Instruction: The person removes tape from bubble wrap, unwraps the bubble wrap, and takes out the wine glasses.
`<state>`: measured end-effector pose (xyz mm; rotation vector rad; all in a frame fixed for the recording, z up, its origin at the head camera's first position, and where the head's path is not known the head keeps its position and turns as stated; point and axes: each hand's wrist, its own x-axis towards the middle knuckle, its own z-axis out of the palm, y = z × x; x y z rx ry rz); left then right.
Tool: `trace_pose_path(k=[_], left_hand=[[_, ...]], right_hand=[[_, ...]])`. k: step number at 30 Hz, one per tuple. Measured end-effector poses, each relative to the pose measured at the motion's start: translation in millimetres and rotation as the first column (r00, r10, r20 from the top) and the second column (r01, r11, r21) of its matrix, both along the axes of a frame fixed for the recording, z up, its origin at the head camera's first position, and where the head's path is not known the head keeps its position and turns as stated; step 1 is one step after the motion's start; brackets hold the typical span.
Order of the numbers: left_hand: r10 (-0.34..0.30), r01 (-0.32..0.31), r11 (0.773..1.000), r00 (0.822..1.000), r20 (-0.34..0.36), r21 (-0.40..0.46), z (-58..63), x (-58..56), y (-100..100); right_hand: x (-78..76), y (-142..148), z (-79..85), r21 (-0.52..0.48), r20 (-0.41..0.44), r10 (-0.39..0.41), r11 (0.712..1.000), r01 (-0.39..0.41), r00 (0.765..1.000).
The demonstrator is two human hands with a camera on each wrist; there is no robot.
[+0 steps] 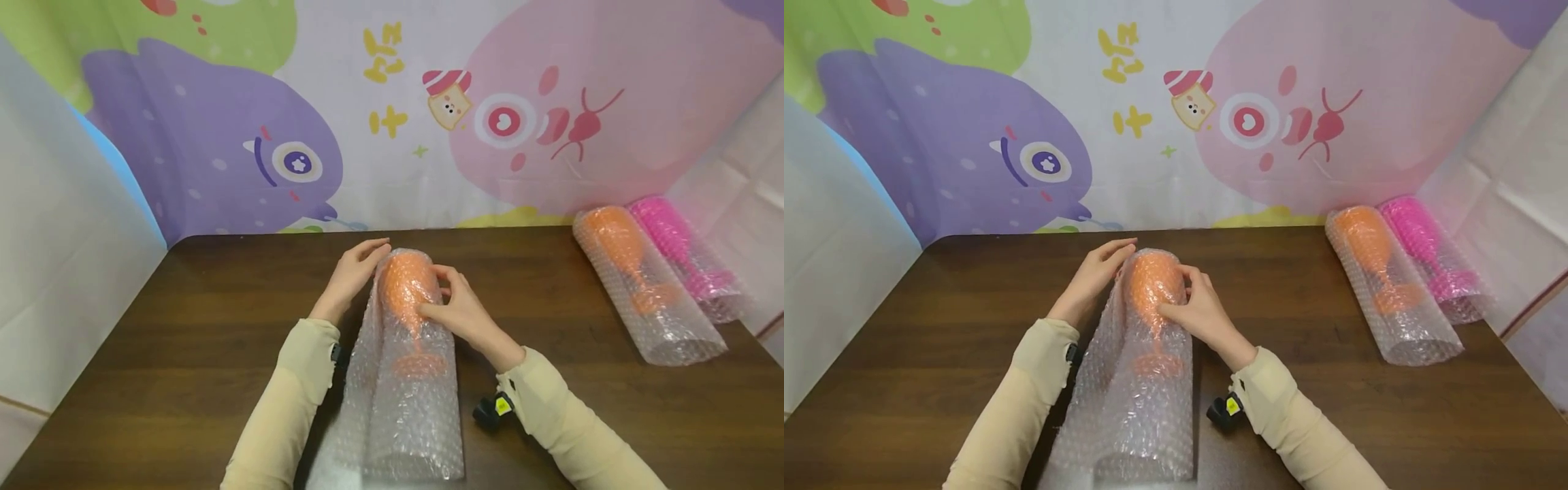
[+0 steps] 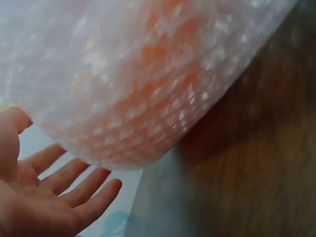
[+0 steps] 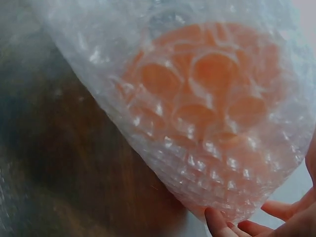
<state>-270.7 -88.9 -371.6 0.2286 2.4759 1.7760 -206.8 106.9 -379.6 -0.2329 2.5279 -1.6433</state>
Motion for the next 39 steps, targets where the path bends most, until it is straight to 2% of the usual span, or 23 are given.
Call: trace_pose_path(k=[4,10,13,19,23,28,33,39], left_hand=[[0.021,-0.021,0.996,1.0,0.002,0.092,-3.8,0.7,5],[0.072,-0.072,0.992,0.997,0.002,0.101,-10.5,5.6,5],[0.081,-0.081,0.991,0.997,0.002,0.109,-12.1,7.2,5],[0.094,-0.089,0.989,0.995,-0.037,0.119,-7.9,6.6,6],[0.114,-0.109,0.989,0.992,-0.049,0.1,-6.7,5.5,9],[0.135,-0.13,0.988,0.988,-0.075,0.078,-8.1,5.7,12],[0.147,-0.143,0.988,0.986,-0.076,0.057,-10.8,6.1,12],[0.161,-0.156,0.984,0.985,-0.056,0.083,-8.2,5.4,9]], right_hand=[[-0.6,0,-0.3,0.015,0.018,0.019,1.0,-0.02,1.0],[-2.3,-1,2.7,0.03,0.08,0.055,0.998,-0.058,0.995],[-10.5,-3,7.6,0.085,0.036,0.05,0.995,-0.053,0.998],[-32.0,-8,22.7,0.234,-0.116,0.076,0.971,-0.047,0.99],[-39.2,-14,26.2,0.295,-0.15,0.115,0.953,-0.067,0.982],[-39.9,-21,21.0,0.303,-0.16,0.13,0.95,-0.076,0.978],[-36.2,-25,14.1,0.288,-0.164,0.1,0.957,-0.049,0.981],[-36.3,-28,12.5,0.248,-0.192,0.06,0.969,-0.01,0.98]])
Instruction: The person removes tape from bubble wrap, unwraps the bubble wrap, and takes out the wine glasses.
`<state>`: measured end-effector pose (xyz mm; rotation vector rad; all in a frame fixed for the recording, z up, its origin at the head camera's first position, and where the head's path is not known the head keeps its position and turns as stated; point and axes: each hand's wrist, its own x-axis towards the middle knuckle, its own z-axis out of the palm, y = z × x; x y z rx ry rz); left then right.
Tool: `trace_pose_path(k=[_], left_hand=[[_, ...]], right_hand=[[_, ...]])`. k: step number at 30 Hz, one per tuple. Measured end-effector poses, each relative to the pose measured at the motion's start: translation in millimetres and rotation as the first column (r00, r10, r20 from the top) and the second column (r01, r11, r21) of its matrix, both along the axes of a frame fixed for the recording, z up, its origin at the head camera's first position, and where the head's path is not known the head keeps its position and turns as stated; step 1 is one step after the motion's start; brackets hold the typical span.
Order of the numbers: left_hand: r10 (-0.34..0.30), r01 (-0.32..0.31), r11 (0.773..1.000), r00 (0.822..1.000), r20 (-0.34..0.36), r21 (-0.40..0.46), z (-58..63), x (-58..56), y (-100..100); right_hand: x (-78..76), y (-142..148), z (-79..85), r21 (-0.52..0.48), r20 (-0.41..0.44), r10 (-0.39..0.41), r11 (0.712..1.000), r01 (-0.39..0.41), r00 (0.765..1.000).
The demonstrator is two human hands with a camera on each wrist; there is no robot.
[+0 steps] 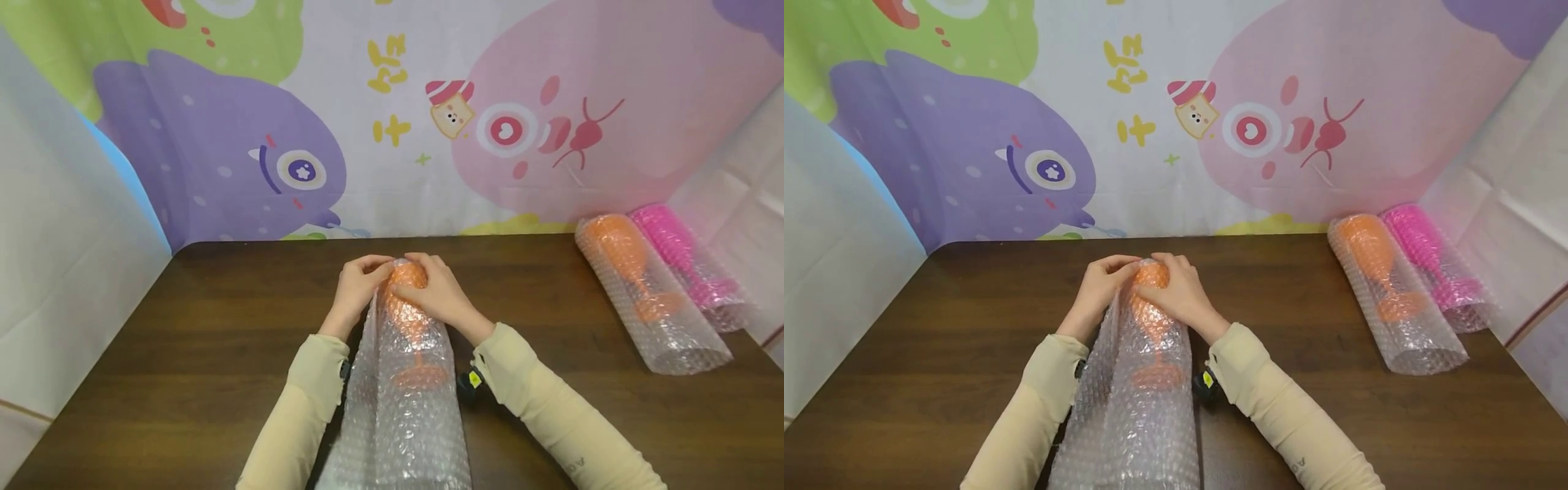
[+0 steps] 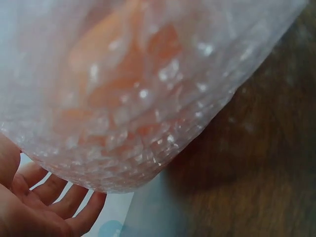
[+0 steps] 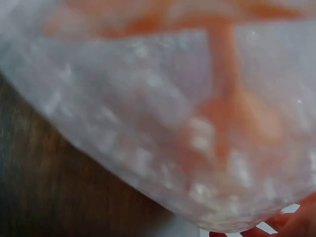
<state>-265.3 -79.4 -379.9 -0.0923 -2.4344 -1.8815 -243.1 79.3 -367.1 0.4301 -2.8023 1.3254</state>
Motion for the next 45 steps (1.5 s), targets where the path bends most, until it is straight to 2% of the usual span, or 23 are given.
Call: trace_pose_path(k=[4,12,18,22,27,35,38,45], left_hand=[[-0.004,0.003,1.0,0.999,0.034,0.015,1.7,-1.1,-2],[0.03,-0.03,0.999,0.999,0.017,0.024,6.0,-6.0,-8],[0.051,-0.05,0.998,0.998,0.035,-0.027,4.1,-4.7,-17],[0.038,-0.036,0.998,0.998,0.055,-0.044,1.9,-3.7,-24],[0.018,-0.015,0.997,0.999,0.042,-0.08,2.2,-3.8,-26],[-0.086,0.088,0.995,0.996,0.037,-0.047,1.3,-0.4,-21],[-0.085,0.086,0.993,0.996,0.026,-0.074,0.9,0.3,-18],[-0.039,0.039,0.989,0.999,0.002,-0.146,0.8,1.3,-14]], right_hand=[[-0.5,-1,0.0,-0.009,0.011,-0.015,1.0,0.015,1.0],[-2.4,1,3.4,-0.015,0.004,-0.037,0.999,0.037,0.999],[-0.9,2,0.3,-0.011,0.033,-0.046,0.999,0.046,0.998],[-0.8,1,-2.8,-0.002,0.036,-0.039,0.999,0.039,0.999],[-1.4,1,-3.9,0.017,0.019,-0.03,0.999,0.029,0.999],[0.8,0,-7.1,0.025,0.001,-0.029,0.999,0.029,1.0],[2.2,0,-7.5,0.02,-0.002,-0.025,0.999,0.025,1.0],[2.7,1,-7.4,0.036,-0.016,0.0,0.999,0.0,1.0]])
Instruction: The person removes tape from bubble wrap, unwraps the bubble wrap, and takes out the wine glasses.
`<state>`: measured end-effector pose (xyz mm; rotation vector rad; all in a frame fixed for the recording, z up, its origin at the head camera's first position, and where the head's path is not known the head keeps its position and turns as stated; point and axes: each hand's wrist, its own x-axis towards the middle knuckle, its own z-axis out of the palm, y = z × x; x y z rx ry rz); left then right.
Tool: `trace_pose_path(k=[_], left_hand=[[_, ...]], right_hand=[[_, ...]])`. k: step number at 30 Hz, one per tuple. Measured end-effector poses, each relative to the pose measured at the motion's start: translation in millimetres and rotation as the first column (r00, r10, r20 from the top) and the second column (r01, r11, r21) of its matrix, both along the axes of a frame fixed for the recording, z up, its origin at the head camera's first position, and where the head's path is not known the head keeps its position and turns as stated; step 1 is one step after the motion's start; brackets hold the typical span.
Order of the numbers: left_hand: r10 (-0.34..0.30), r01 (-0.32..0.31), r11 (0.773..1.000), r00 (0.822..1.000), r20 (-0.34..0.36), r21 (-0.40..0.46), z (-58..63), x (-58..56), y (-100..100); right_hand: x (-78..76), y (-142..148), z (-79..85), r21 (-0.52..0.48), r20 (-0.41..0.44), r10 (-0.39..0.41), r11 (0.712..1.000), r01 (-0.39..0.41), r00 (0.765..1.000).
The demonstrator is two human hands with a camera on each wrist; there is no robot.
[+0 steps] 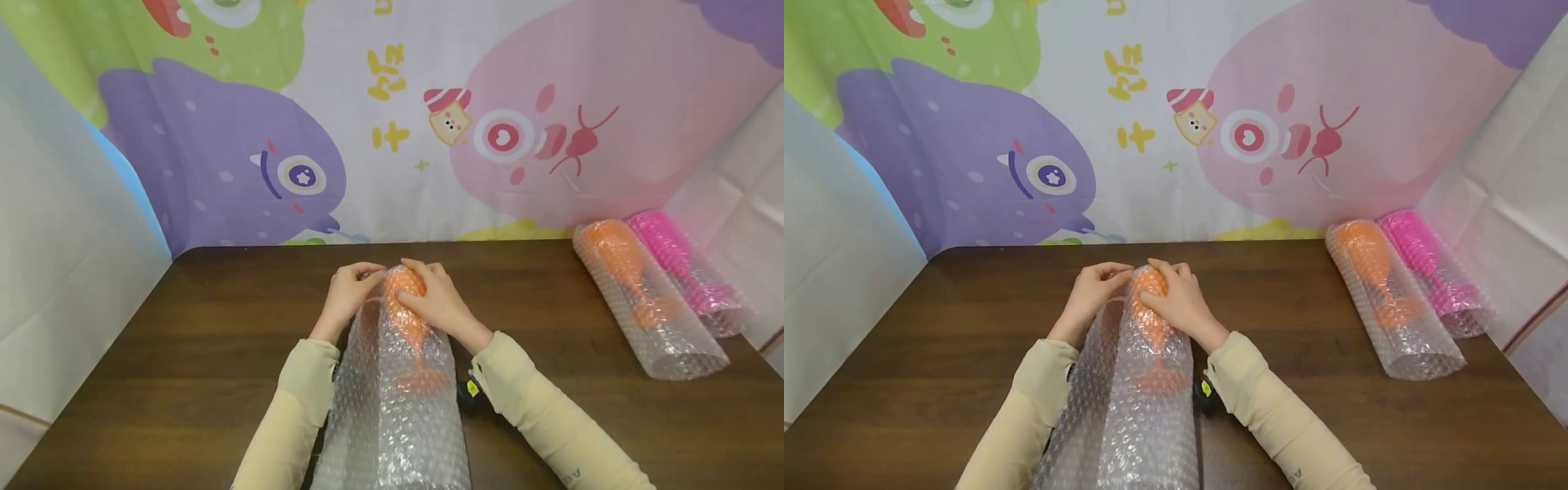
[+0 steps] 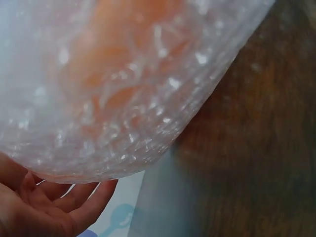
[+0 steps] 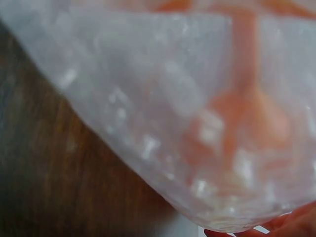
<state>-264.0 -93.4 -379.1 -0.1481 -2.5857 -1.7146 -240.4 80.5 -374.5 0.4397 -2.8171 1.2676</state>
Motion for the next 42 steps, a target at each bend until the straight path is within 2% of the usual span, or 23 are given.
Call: trace_pose_path(k=[9,18,23,30,42], left_hand=[[0.062,-0.062,0.997,0.998,-0.018,-0.034,-1.2,0.8,1],[0.1,-0.106,0.987,0.993,0.059,0.121,-6.5,-0.4,-5],[0.153,-0.165,0.974,0.984,0.088,0.158,-8.1,-2.5,-10],[0.156,-0.171,0.972,0.982,0.102,0.159,-7.6,-3.4,-14],[0.181,-0.205,0.946,0.977,0.116,0.251,-3.9,-4.6,-20]], right_hand=[[-0.8,0,-1.1,-0.013,-0.012,-0.022,1.0,0.022,1.0],[-1.4,1,-5.0,-0.035,-0.019,-0.04,0.999,0.039,0.999],[-1.3,3,-5.3,-0.054,-0.006,-0.057,0.997,0.056,0.998],[-0.2,4,-4.3,-0.074,0.002,-0.06,0.995,0.06,0.998],[-0.9,0,-5.2,-0.117,0.0,-0.064,0.991,0.064,0.998]])
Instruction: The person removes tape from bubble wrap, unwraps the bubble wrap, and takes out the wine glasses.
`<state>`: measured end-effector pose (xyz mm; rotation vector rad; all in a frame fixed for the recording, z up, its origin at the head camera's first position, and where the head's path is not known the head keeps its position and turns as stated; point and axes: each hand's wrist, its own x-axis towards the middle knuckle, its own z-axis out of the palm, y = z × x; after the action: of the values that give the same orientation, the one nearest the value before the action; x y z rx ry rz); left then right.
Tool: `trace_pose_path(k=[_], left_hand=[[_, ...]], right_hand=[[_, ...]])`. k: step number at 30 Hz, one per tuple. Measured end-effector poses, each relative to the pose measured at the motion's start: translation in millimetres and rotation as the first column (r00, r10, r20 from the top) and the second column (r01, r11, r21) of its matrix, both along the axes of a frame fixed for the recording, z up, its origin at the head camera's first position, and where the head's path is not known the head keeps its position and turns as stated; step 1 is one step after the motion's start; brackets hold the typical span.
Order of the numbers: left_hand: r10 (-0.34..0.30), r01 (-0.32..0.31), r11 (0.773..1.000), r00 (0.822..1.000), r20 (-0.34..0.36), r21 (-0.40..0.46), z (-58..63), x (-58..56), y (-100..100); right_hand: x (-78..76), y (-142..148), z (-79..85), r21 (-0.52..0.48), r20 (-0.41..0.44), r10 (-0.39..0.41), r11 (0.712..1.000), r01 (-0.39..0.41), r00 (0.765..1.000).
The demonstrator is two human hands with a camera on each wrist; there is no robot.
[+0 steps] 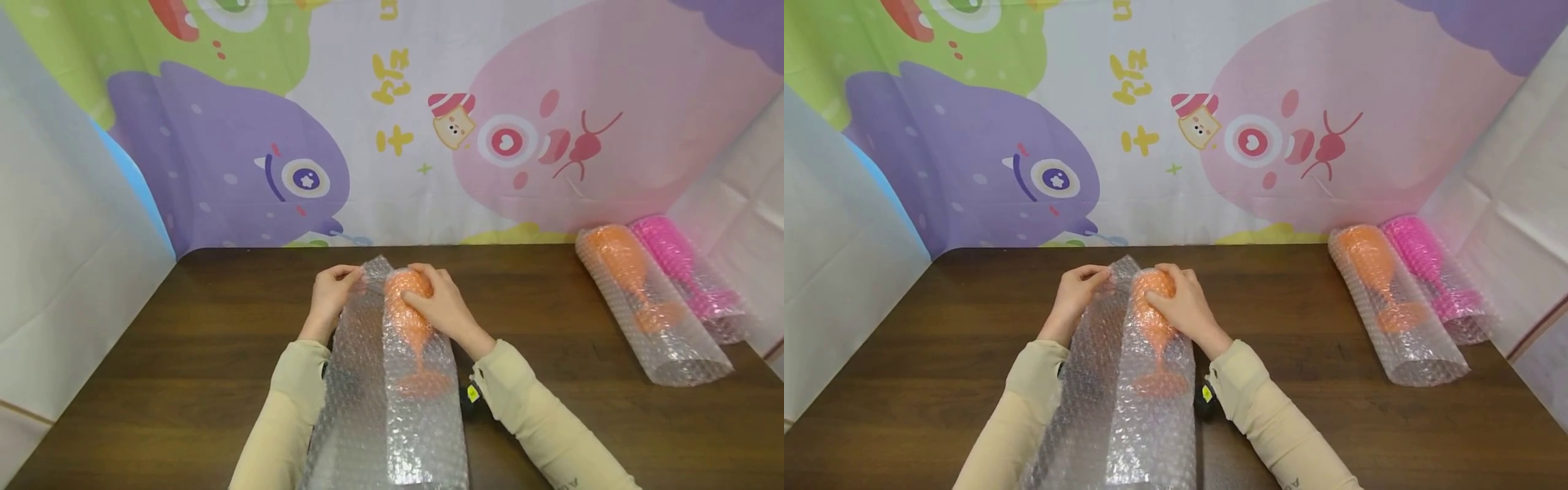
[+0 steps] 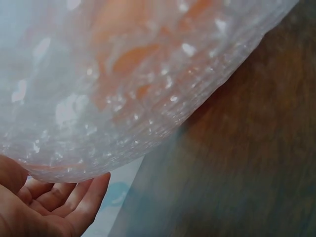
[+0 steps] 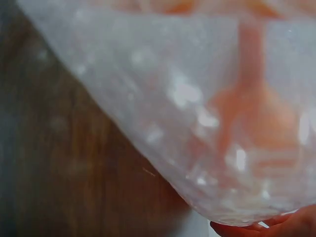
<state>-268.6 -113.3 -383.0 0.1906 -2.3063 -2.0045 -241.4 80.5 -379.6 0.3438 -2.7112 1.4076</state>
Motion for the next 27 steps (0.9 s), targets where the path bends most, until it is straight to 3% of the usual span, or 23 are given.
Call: trace_pose_path(k=[9,22,27], left_hand=[[0.058,-0.057,0.998,0.998,-0.024,0.031,2.5,-1.1,-4],[0.089,-0.087,0.993,0.996,-0.018,0.081,0.3,-6.0,-12],[0.093,-0.091,0.985,0.996,-0.008,0.143,0.2,-6.4,-14]], right_hand=[[-4.7,-9,-2.4,-0.037,-0.002,0.008,0.999,-0.009,1.0],[-5.4,-15,-2.2,-0.073,0.011,0.021,0.997,-0.021,1.0],[-6.0,-16,-2.9,-0.082,0.013,0.023,0.996,-0.022,1.0]])
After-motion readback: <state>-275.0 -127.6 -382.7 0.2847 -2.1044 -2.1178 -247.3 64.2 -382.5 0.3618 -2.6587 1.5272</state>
